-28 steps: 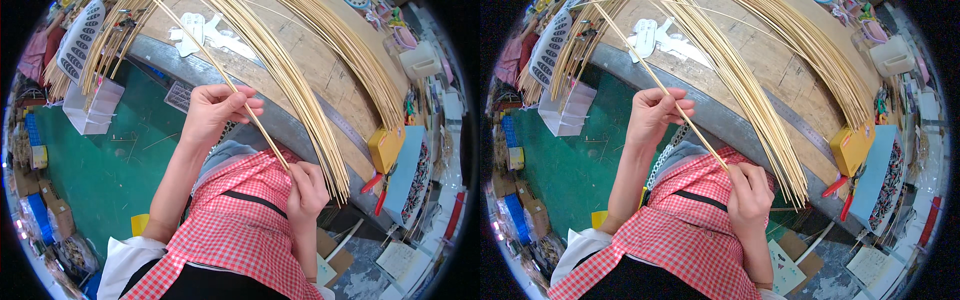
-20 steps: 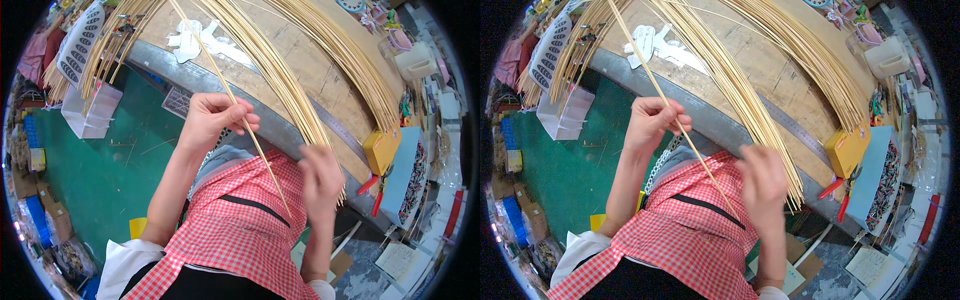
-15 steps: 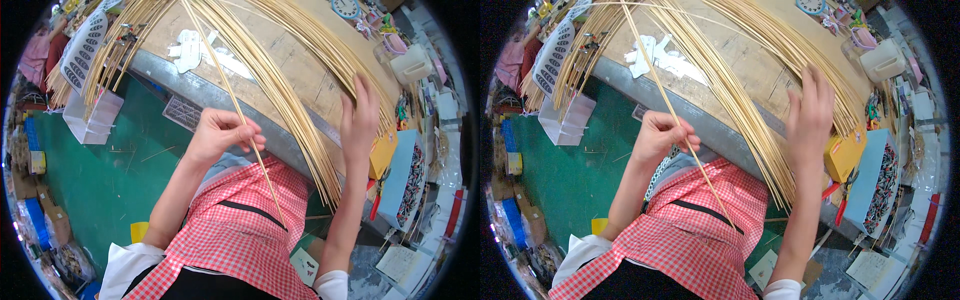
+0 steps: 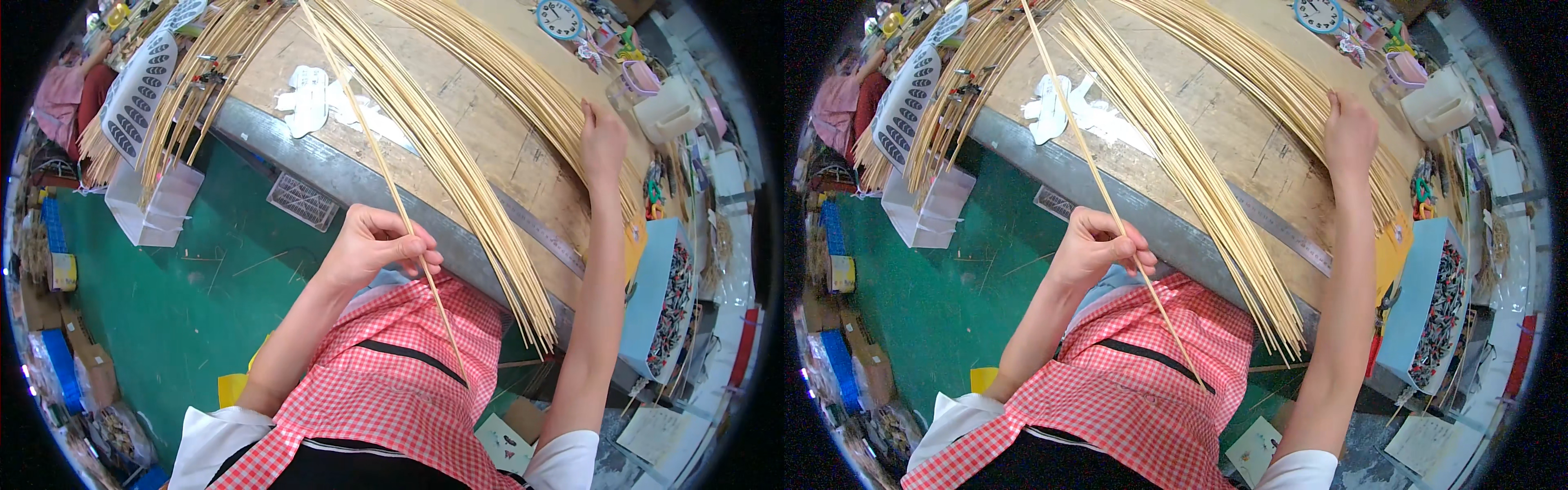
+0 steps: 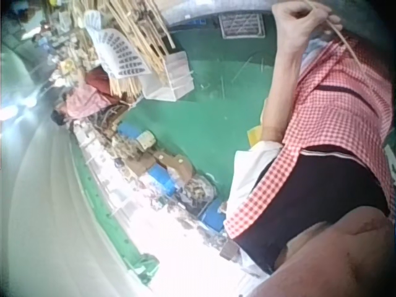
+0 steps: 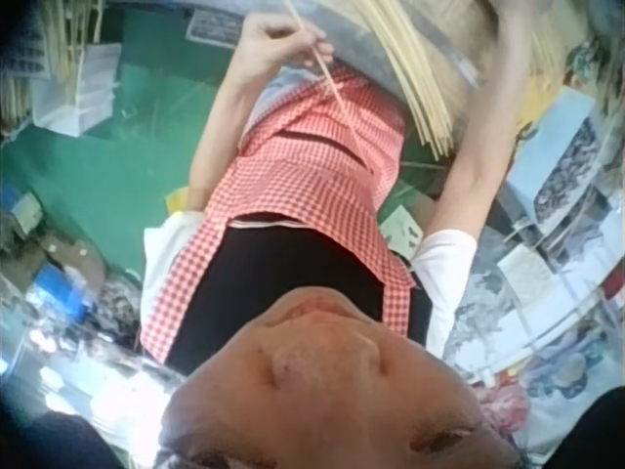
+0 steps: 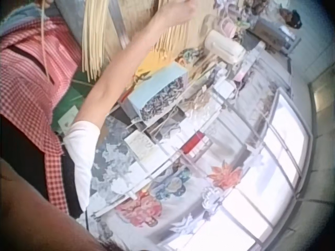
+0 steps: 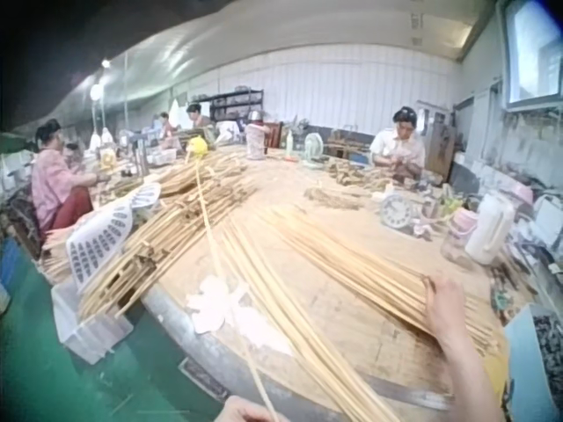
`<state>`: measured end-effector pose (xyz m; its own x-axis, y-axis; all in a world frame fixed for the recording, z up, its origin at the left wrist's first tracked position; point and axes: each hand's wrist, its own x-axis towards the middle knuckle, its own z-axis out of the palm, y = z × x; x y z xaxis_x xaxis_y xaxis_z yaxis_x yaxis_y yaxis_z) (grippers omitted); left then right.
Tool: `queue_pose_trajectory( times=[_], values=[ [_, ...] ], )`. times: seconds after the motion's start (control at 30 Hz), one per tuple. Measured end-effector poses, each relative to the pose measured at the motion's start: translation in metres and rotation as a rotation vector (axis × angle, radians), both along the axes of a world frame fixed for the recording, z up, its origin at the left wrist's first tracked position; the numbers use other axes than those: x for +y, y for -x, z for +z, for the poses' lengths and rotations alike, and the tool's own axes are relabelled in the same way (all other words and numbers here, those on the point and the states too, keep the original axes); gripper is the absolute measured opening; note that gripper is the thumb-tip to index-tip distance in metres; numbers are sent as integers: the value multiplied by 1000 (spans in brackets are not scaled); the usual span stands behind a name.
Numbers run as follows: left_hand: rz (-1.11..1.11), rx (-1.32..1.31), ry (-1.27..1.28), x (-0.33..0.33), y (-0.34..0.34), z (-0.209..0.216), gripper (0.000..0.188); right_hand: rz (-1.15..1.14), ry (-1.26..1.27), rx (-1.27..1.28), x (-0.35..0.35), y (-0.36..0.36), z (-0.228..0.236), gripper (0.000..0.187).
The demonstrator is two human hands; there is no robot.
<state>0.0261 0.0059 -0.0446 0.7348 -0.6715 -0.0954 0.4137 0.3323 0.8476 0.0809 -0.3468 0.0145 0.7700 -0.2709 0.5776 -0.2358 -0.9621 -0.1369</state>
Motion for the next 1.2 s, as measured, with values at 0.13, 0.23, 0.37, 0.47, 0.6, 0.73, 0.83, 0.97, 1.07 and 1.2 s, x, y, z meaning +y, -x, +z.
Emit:
queue_pose_trajectory(
  times=[0.13, 0.23, 0.37, 0.47, 0.6, 0.73, 0.83, 0.97, 1.07, 1.2],
  values=[
    [37, -39, 10, -2, 0, 1, 12, -10, 79, 49, -26, -1, -25, 16],
    [58, -44, 32, 0, -4, -1, 12, 71, 128, -26, -19, 16, -26, 17],
    [102, -16, 35, 2, -3, -6, 12, 221, -128, 82, 37, 61, -10, 16],
    [119, -78, 58, 3, -2, -12, 11, 344, -483, 288, 79, 97, 0, 15],
    [95, -72, 69, -2, -2, -11, 11, 343, -388, 358, 113, 126, -17, 11],
    [63, -54, 55, -4, 1, -1, 11, 276, -374, 318, 126, 130, -32, 7],
    [67, -56, 22, -4, 1, 2, 11, 256, -394, 243, 127, 130, -41, 6],
    [85, -63, -11, -2, 0, -1, 12, 184, -444, 116, 128, 134, -38, 4],
    [106, -66, -22, -3, 0, -3, 13, 150, -546, 16, 135, 146, -28, 3],
    [133, -86, -106, -5, 2, 0, 11, 78, -769, -26, 159, 165, -19, 7]
  ],
)
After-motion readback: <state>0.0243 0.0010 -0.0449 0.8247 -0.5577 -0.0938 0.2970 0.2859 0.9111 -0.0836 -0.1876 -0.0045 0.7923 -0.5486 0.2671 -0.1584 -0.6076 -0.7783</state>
